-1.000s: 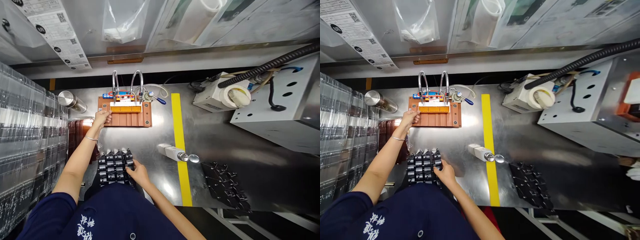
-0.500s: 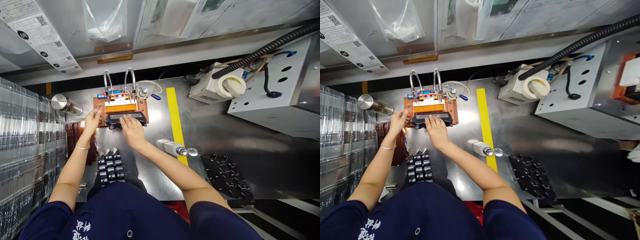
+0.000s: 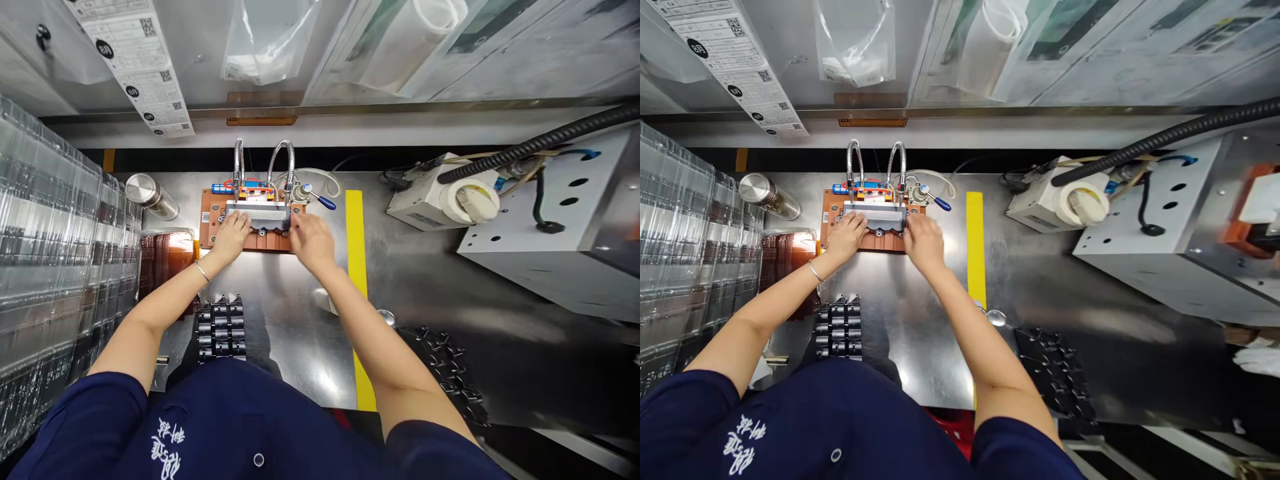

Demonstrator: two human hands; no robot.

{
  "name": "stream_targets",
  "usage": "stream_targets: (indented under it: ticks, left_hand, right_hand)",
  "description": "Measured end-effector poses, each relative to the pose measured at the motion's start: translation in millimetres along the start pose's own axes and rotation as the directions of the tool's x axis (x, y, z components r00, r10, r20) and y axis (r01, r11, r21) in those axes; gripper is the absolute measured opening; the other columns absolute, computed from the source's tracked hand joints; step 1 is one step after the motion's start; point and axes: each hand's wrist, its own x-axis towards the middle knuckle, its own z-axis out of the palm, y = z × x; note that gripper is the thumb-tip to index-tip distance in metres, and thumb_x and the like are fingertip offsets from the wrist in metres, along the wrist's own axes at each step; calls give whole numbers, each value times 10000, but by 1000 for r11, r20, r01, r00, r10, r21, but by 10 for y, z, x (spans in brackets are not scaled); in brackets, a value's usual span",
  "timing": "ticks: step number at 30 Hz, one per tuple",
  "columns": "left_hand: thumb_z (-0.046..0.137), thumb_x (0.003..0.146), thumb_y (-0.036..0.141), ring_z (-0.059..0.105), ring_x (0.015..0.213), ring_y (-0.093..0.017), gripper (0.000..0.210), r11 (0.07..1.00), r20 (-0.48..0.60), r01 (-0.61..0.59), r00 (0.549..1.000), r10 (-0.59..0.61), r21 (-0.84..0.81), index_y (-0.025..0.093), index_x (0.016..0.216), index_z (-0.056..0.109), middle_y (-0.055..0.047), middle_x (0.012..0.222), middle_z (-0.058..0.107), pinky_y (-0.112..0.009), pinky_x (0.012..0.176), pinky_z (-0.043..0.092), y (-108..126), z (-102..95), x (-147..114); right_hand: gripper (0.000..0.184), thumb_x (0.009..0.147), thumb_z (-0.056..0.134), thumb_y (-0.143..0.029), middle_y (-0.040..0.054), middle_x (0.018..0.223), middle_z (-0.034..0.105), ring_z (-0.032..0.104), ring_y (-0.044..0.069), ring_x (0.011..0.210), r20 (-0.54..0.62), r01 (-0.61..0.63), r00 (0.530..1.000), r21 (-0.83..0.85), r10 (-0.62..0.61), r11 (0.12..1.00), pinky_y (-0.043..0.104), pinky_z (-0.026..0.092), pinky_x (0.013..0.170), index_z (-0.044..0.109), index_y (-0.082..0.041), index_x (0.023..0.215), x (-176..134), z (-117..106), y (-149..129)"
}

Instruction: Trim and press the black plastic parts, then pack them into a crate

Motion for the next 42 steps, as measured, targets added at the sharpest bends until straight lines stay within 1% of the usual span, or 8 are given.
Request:
stream_targets:
  ticks: [4, 9, 16, 22, 28, 32, 36, 42]
  left_hand:
    - [302, 926, 47, 424, 1360, -292, 493, 996, 32, 78, 996, -80, 53, 79, 1383, 486, -210, 1425, 492, -540, 1133, 324, 130, 24, -30]
    - [264, 898, 15, 341, 1418, -301, 570, 986, 34, 86, 995, -92, 140, 25, 1460, 361, -252, 1491, 384, -537, 1172, 259, 270, 110, -220]
    - [288, 899, 15, 322, 1424, -301, 555, 984, 30, 108, 993, -113, 144, 4, 1447, 377, -266, 1492, 368, -507, 1176, 269, 311, 112, -241]
    - [279, 908, 20, 318, 1421, -319, 545, 982, 55, 86, 994, -96, 170, -1, 1444, 378, -270, 1494, 355, -520, 1165, 287, 294, 93, -244]
    - [281, 907, 25, 302, 1431, -309, 545, 986, 30, 88, 995, -93, 144, 15, 1440, 390, -271, 1498, 347, -531, 1167, 274, 285, 148, -245]
    - [284, 900, 21, 311, 1427, -312, 549, 983, 7, 104, 994, -106, 152, 20, 1439, 392, -277, 1491, 356, -547, 1160, 274, 311, 160, -236]
    - [280, 907, 28, 333, 1414, -328, 538, 979, 15, 98, 995, -102, 180, 0, 1431, 399, -286, 1481, 368, -547, 1156, 279, 332, 146, -232]
    - [272, 911, 29, 333, 1415, -327, 537, 975, 13, 98, 995, -103, 197, -6, 1432, 395, -283, 1487, 360, -537, 1156, 282, 334, 135, -236]
  right_hand:
    - [489, 935, 363, -235, 247, 1378, 493, 459, 360, 1197, 75, -230, 963, -270, 258, 935, 470, 407, 936, 467, -29, 1366, 273, -260, 206]
    - [434, 934, 283, -87, 243, 1187, 611, 575, 296, 1050, 189, -237, 918, -442, 348, 865, 349, 433, 808, 572, -47, 1255, 485, -388, 303]
    - [388, 937, 332, -58, 250, 1129, 630, 587, 282, 1043, 230, -134, 932, -502, 281, 854, 325, 402, 771, 630, -52, 1185, 827, -564, 565]
    - [366, 923, 360, -70, 244, 1116, 641, 605, 278, 1015, 221, -107, 942, -514, 252, 851, 330, 416, 764, 644, -56, 1153, 989, -530, 610]
    - [368, 941, 352, -121, 234, 1132, 633, 620, 295, 1012, 206, -123, 943, -515, 261, 848, 333, 427, 755, 643, -76, 1161, 996, -496, 657]
    - [321, 935, 447, -218, 248, 1131, 634, 610, 316, 1028, 234, -105, 937, -514, 258, 851, 352, 431, 782, 668, -62, 1108, 953, -521, 657]
    - [310, 925, 497, -261, 241, 1100, 661, 629, 308, 1017, 301, -65, 916, -538, 263, 841, 353, 444, 795, 686, -62, 1069, 818, -567, 544]
    - [335, 929, 508, -302, 239, 1098, 671, 647, 298, 1002, 303, -87, 905, -555, 299, 827, 337, 453, 776, 675, -60, 1089, 688, -561, 359]
